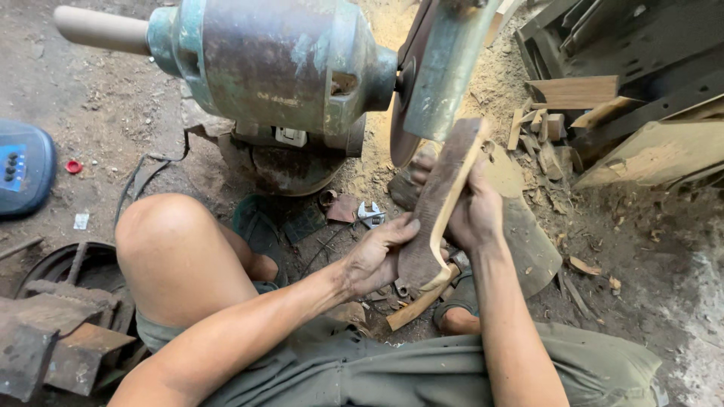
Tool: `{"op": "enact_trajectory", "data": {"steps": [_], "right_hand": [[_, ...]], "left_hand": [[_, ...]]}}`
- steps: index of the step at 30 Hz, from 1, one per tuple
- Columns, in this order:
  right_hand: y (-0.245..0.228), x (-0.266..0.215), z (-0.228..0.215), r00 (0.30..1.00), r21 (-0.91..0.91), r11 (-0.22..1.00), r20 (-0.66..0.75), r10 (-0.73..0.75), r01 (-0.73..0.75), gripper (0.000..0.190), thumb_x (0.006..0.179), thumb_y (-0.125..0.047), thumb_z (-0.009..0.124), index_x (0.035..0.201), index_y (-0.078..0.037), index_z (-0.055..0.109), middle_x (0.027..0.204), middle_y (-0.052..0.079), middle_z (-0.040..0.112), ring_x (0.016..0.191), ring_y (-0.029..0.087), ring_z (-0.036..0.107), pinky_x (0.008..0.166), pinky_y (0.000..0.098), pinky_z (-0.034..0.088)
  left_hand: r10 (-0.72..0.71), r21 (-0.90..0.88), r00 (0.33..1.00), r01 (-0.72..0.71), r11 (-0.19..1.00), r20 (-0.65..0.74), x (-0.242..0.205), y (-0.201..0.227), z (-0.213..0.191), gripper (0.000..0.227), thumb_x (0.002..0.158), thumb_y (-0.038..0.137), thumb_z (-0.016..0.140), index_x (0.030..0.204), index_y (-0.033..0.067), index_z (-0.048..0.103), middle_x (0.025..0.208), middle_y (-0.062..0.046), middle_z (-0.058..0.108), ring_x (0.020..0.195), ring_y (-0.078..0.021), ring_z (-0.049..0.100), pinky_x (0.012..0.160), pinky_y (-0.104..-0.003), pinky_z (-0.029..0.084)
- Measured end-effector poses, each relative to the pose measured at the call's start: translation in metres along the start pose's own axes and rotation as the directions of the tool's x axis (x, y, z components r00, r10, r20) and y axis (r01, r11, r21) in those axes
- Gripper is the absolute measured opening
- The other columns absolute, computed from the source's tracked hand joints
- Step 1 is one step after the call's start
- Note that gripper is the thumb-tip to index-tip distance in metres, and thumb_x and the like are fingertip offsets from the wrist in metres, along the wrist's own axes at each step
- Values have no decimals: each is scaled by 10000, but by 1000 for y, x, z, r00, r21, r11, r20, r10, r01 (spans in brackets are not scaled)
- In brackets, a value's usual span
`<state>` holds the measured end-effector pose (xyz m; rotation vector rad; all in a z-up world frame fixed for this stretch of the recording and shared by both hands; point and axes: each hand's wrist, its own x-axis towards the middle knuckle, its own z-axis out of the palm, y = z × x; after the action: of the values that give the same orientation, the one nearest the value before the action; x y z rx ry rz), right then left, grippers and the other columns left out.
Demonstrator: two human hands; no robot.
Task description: The person sits on the ground and uses a bench grinder to smooth and shape a small piece of wood. They hold the wood with both hands, pressing it against the spinning wheel and rotating it to work different edges.
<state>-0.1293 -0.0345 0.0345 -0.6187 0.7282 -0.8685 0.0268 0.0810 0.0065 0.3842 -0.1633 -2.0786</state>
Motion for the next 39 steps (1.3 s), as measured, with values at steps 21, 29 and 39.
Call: {"op": "enact_trajectory", "data": {"steps": [21, 29, 39], "right_hand": [[-11, 60, 33, 957, -297, 912, 26, -289, 284, 363, 1059, -201, 577, 1373, -24, 543, 1200, 65, 666, 1054, 127, 635, 935, 313, 529], [3, 90, 21, 930, -417, 836, 83, -357, 358, 268, 1067, -201, 583, 1246, -3, 607, 1104, 68, 680, 947, 118, 647, 830, 279, 554], [17, 101, 9, 885, -562, 708, 98, -456, 427, 214, 1053, -181, 597, 1168, -10, 652, 1009, 51, 710, 886, 108, 660, 784, 273, 558]], "left_hand": [[206, 643, 915, 72, 762, -346, 11, 51, 4, 733, 787, 263, 821, 1366, -74, 523, 1186, -152, 712, 978, -147, 726, 851, -270, 611], [364, 848, 848, 171, 502, -386, 17, 61, 10, 755, 797, 340, 823, 1402, -41, 579, 1096, -176, 800, 860, -137, 745, 808, -233, 578], [345, 745, 868, 41, 666, -356, 18, 60, 12, 662, 802, 298, 822, 1301, -94, 635, 1055, -142, 776, 832, -124, 731, 728, -269, 614]]}}
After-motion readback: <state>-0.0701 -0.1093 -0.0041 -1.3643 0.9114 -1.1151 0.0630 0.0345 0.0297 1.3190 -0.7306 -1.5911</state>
